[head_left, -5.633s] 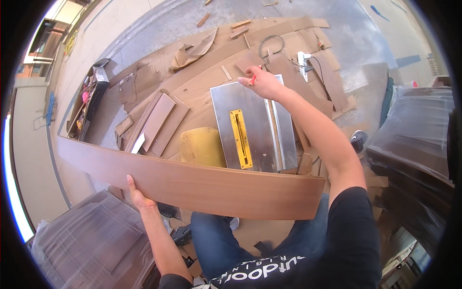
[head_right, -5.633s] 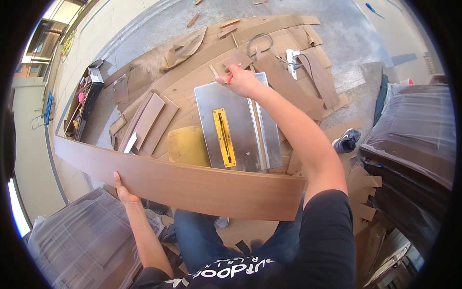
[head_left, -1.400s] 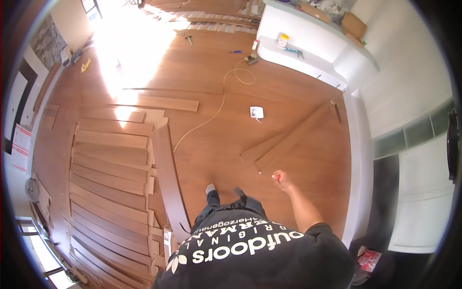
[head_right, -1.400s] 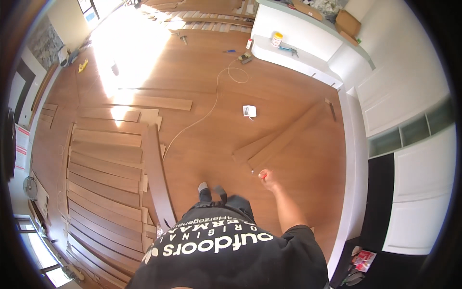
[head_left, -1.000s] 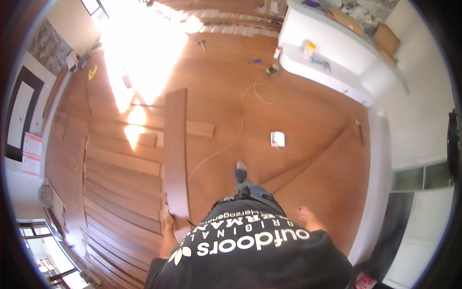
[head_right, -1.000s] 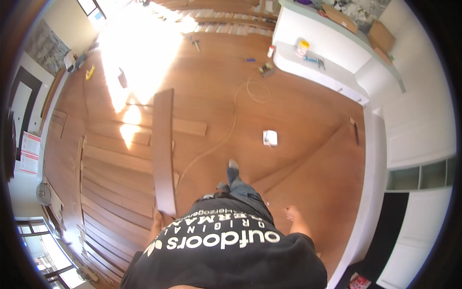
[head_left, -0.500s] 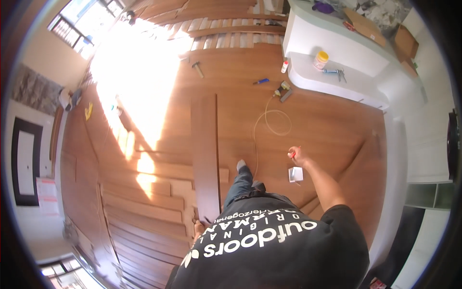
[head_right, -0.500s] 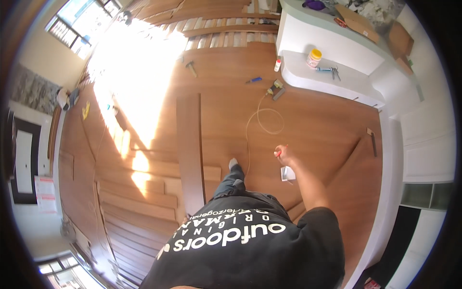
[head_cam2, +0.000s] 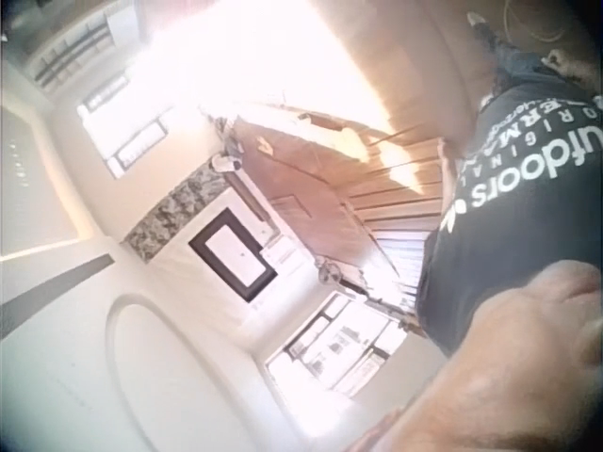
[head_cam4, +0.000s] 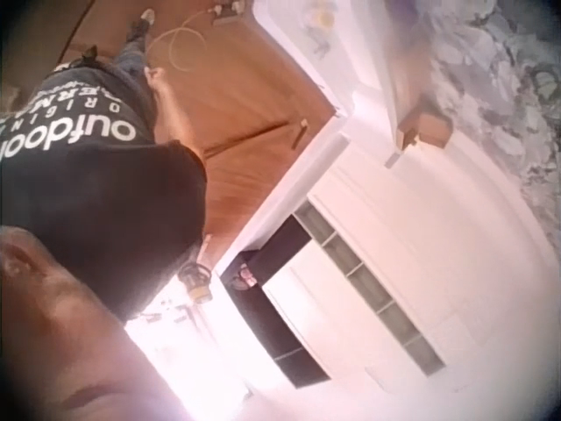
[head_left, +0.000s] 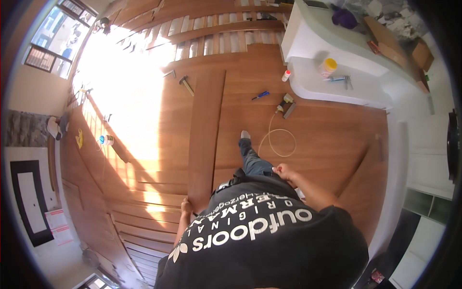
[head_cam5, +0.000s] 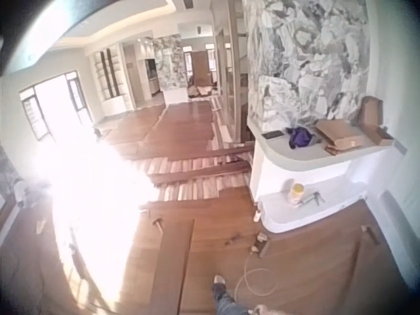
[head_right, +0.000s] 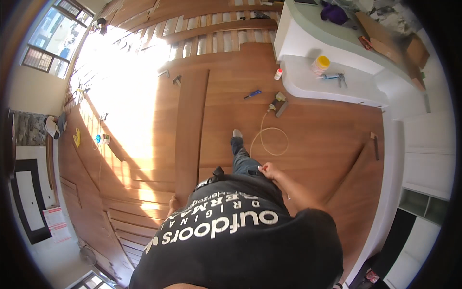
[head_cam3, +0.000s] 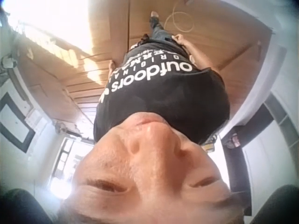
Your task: The person marks a wood plank using a pencil and a table saw as a guide, then applies glue to the underside of the plank and hammers it into place on the floor, using a square and pencil to mark the next piece.
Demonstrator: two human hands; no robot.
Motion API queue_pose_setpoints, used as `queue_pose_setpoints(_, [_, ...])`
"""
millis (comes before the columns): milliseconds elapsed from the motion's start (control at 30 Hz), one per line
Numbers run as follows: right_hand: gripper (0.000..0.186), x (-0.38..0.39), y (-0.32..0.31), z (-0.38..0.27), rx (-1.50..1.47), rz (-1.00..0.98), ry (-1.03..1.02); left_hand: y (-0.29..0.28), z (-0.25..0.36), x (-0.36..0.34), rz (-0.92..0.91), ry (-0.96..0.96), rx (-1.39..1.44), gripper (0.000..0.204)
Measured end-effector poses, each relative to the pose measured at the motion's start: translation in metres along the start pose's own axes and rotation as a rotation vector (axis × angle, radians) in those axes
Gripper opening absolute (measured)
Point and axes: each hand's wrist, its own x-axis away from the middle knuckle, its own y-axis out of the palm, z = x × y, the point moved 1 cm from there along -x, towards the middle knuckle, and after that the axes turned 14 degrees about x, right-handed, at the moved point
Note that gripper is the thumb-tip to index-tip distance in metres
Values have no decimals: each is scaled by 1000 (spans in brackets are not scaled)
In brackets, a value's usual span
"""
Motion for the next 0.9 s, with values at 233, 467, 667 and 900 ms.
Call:
queue_pose_setpoints(233, [46, -177, -193, -203, 213, -136, -224, 25, 178, -122, -127, 67, -373, 36])
queue_pose_setpoints(467, [57, -310, -296, -290, 207, -102, -267, 58, 364, -308, -167, 195, -427, 34])
queue_pose_setpoints(667, [51, -343, -307, -306, 199, 148, 4, 79, 522, -491, -295, 222, -513, 44])
queue_pose_setpoints(900, [11, -405, -376, -356, -311, 583, 64, 120, 739, -646, -368, 299, -758, 36])
